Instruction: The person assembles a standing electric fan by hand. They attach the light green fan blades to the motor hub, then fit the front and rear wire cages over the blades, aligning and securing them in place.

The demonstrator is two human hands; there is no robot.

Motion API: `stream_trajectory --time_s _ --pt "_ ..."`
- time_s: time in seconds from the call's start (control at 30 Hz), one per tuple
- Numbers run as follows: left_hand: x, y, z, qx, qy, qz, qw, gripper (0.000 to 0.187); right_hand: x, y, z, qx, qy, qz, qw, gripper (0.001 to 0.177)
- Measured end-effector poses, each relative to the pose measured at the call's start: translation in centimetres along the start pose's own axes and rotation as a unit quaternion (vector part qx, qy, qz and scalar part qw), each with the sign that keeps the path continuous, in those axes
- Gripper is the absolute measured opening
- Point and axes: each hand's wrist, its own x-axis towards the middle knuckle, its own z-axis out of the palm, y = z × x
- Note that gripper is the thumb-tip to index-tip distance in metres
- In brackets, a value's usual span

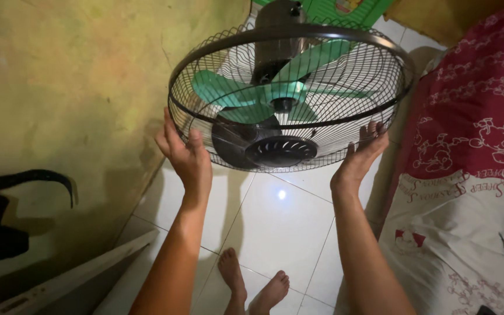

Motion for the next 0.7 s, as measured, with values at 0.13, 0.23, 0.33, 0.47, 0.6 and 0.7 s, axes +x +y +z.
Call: stream_trajectory --time_s 0.13,0.23,0.33,0.47,0.6,0.7 --pt "0.8 -0.2 0.5 0.010 0.004 0.002 1.000 0.079 0.7 0.3 0.2 0.013 -0.002 0.007 1.000 0.086" --pt "1.5 -0.5 0.8 -0.012 0.007 -0.008 1.000 0.075 1.3 0.3 0.5 0.018 -0.008 -0.011 1.000 0.088" --pt "1.9 -1.2 1.1 -0.039 0.007 0.012 0.999 0.072 1.6 0.4 0.5 0.042 -0.022 -0.001 0.999 0.092" --pt "2.7 -2.0 1.5 -0.051 0.004 0.043 0.998 0.072 2.1 0.8 0.5 0.061 -0.043 -0.022 0.997 0.095" --pt "3.2 -2.4 1.7 -0.115 -0.019 0.068 0.991 0.075 2.6 1.2 0.3 0.063 -0.019 -0.007 0.998 0.097" --pt "3.3 -2.6 1.7 -0.143 -0.042 0.071 0.986 0.078 2.9 1.5 0.3 0.059 -0.016 0.005 0.998 0.097"
